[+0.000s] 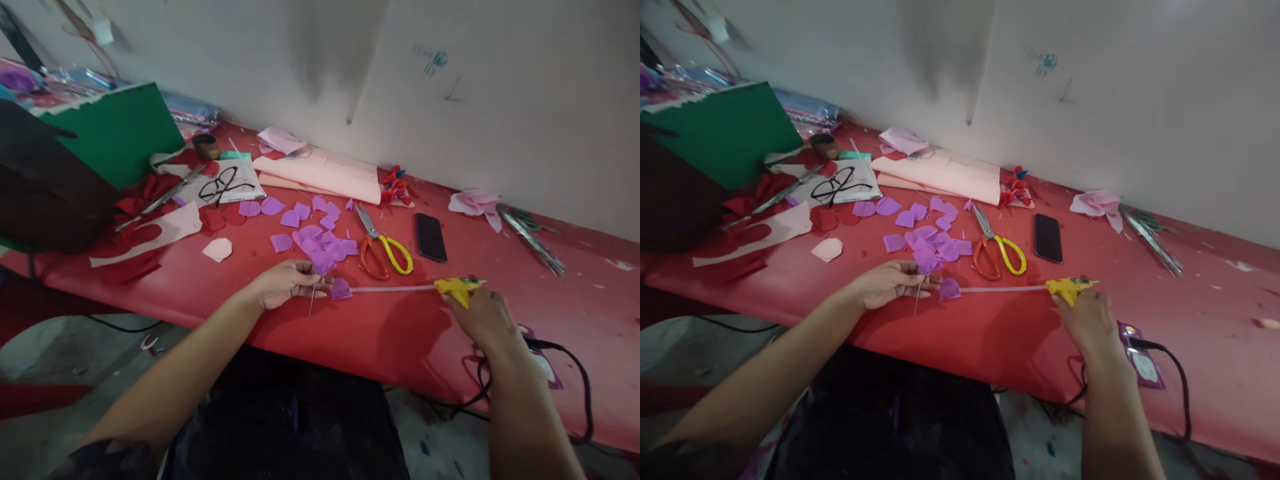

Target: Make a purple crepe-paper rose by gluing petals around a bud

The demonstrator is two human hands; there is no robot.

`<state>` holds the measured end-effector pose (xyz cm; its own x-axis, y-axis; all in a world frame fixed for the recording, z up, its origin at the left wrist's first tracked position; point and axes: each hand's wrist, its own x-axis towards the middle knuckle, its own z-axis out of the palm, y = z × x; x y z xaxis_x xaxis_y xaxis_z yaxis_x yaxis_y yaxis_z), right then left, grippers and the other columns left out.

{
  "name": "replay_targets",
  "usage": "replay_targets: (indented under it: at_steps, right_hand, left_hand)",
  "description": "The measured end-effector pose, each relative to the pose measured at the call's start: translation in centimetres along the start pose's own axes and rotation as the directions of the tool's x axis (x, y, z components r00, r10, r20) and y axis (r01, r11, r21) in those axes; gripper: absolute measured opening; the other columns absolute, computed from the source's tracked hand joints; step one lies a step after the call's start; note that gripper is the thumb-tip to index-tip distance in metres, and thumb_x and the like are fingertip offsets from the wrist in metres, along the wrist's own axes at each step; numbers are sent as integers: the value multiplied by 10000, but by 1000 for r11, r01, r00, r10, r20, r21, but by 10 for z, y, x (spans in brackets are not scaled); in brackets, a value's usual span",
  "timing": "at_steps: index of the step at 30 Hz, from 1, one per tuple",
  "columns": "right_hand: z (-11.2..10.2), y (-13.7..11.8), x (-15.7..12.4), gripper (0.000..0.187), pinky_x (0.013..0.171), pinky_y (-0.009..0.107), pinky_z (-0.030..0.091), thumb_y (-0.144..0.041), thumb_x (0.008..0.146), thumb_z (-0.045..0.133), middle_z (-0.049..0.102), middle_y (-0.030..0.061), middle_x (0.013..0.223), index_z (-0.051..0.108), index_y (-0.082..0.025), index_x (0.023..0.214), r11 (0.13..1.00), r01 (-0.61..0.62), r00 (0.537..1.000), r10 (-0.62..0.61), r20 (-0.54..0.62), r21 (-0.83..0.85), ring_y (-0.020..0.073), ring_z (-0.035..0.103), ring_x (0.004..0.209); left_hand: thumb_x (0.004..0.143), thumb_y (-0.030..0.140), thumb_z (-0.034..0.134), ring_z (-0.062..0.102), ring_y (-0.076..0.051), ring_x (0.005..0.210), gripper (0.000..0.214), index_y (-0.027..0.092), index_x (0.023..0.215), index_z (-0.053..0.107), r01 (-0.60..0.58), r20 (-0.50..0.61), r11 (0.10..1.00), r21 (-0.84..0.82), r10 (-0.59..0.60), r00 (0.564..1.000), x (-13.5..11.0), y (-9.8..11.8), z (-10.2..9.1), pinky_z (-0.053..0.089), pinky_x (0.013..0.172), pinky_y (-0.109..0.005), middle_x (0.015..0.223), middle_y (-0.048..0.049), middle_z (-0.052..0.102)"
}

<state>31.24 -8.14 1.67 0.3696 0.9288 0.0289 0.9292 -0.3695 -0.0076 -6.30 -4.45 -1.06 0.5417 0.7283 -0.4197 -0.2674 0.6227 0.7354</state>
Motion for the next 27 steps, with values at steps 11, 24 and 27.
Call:
replay_targets:
  at_steps: [11,24,27]
  right_hand:
    - [-17,-148,-34,176,862,365,447,-293,841,583,719,51,998,726,-260,939,816,546,815,-570,108,188,239,617,983]
    - [-8,-179,-17,123,697,289,452,-130,815,546,724,71,831,653,-186,836,686,538,768,-638,51,490,189,650,777]
    - [-15,-182,-11,115,701,274,482,-198,848,519,720,59,846,621,-179,898,626,508,800,-597,-55,591,162,660,770]
  left_hand:
    - [747,136,714,674,-267,1019,121,97,808,617,-7,-29,1000,11,7,1000,-8,-5,1,527,910,-423,1041,-172,710]
    - [729,148,723,694,-236,963,188,121,905,662,-67,-185,997,-26,61,981,-35,-7,5,560,741,-290,1034,-145,715]
    - [727,138,716,706,-205,904,133,130,835,638,-187,-269,980,-60,165,949,-33,2,-1,533,695,-243,966,-110,729]
